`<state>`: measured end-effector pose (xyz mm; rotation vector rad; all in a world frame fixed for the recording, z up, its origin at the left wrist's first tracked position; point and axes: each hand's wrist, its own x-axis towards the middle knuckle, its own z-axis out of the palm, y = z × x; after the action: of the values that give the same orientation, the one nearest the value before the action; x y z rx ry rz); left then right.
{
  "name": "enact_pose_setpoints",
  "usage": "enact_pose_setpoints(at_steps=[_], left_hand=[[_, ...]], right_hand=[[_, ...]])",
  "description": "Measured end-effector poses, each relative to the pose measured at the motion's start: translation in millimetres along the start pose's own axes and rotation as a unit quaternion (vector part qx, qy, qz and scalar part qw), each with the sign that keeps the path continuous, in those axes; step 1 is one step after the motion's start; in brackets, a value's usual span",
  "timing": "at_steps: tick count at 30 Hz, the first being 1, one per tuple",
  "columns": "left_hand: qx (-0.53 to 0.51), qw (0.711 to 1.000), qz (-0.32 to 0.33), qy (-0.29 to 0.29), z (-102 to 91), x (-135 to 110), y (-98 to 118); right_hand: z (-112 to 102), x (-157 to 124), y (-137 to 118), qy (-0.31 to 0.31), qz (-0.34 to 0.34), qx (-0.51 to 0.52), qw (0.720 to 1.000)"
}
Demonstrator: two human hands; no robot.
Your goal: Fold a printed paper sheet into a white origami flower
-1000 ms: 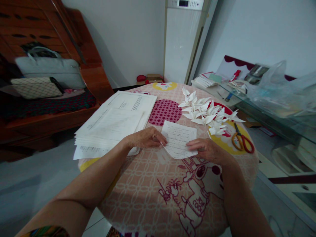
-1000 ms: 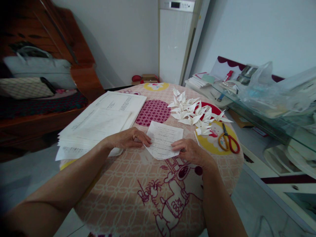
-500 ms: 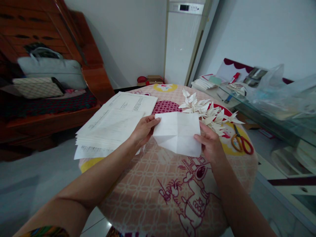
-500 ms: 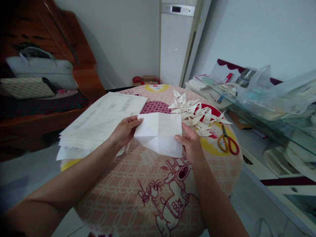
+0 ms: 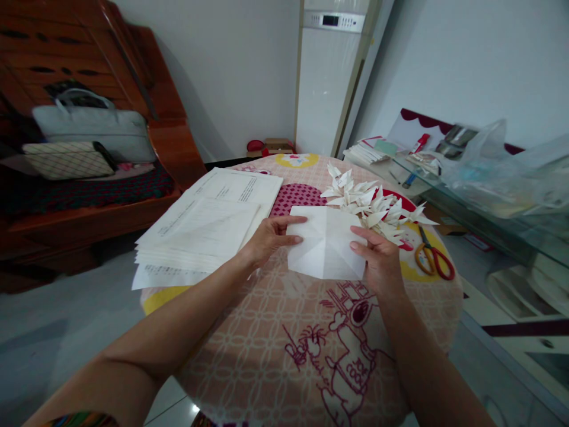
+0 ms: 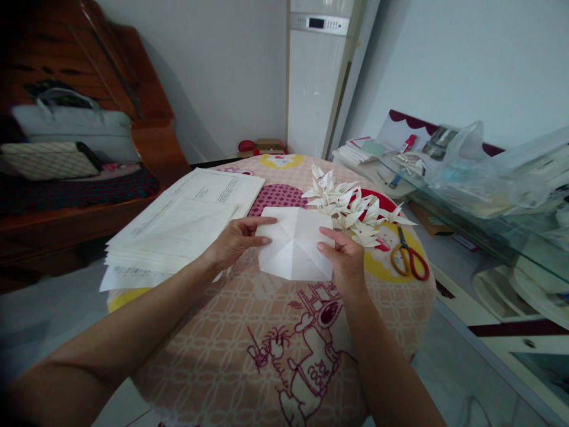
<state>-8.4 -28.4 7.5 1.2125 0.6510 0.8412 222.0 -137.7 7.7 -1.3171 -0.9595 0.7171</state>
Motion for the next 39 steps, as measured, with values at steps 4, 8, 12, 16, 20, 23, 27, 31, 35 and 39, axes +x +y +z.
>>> enact_pose_setpoints(at_steps=[4, 8, 12, 16, 20, 23, 27, 31, 35, 39], left_hand=[[-0.018, 0.999, -0.041, 0.006, 1.0, -0.4, -3.9], [-0.033, 0.996, -0.082, 0.01, -0.1, 1.1, -10.6], [-0.039, 0.994, -0.105, 0.018, 0.9, 3.6, -17.3], [-0.065, 0.993, -0.1, -0.001, 3.1, 4.5, -17.5], [-0.014, 0.996, -0.081, 0.021, 0.0, 5.3, -21.7], [0.088, 0.994, -0.051, 0.036, -4.0, 7.6, -28.7], [0.244, 0.969, 0.028, 0.034, -5.8, 9.2, -31.1], [0.326, 0.941, 0.063, 0.066, -6.4, 7.6, -27.0], [0.36, 0.93, 0.06, 0.044, -9.4, 8.7, -24.9], [0.383, 0.92, 0.081, 0.029, -9.6, 9.7, -24.7]], right_hand=[[0.4, -0.4, 5.8, -0.036, 0.053, 0.022, 0.998], [2.7, 0.1, 13.3, -0.057, 0.121, 0.017, 0.991], [8.5, -0.7, 15.1, -0.085, 0.149, -0.004, 0.985], [11.6, -1.0, 14.3, -0.105, 0.138, 0.002, 0.985], [4.3, 3.1, 20.3, -0.066, 0.097, -0.054, 0.992], [-4.2, 6.5, 25.9, -0.065, 0.088, -0.147, 0.983], [-10.4, 8.5, 27.2, -0.097, 0.057, -0.24, 0.964], [-9.6, 7.0, 22.3, -0.108, 0.02, -0.328, 0.938], [-6.8, 1.9, 19.2, -0.1, -0.057, -0.428, 0.896], [-4.5, -1.3, 20.9, -0.084, -0.117, -0.466, 0.873]])
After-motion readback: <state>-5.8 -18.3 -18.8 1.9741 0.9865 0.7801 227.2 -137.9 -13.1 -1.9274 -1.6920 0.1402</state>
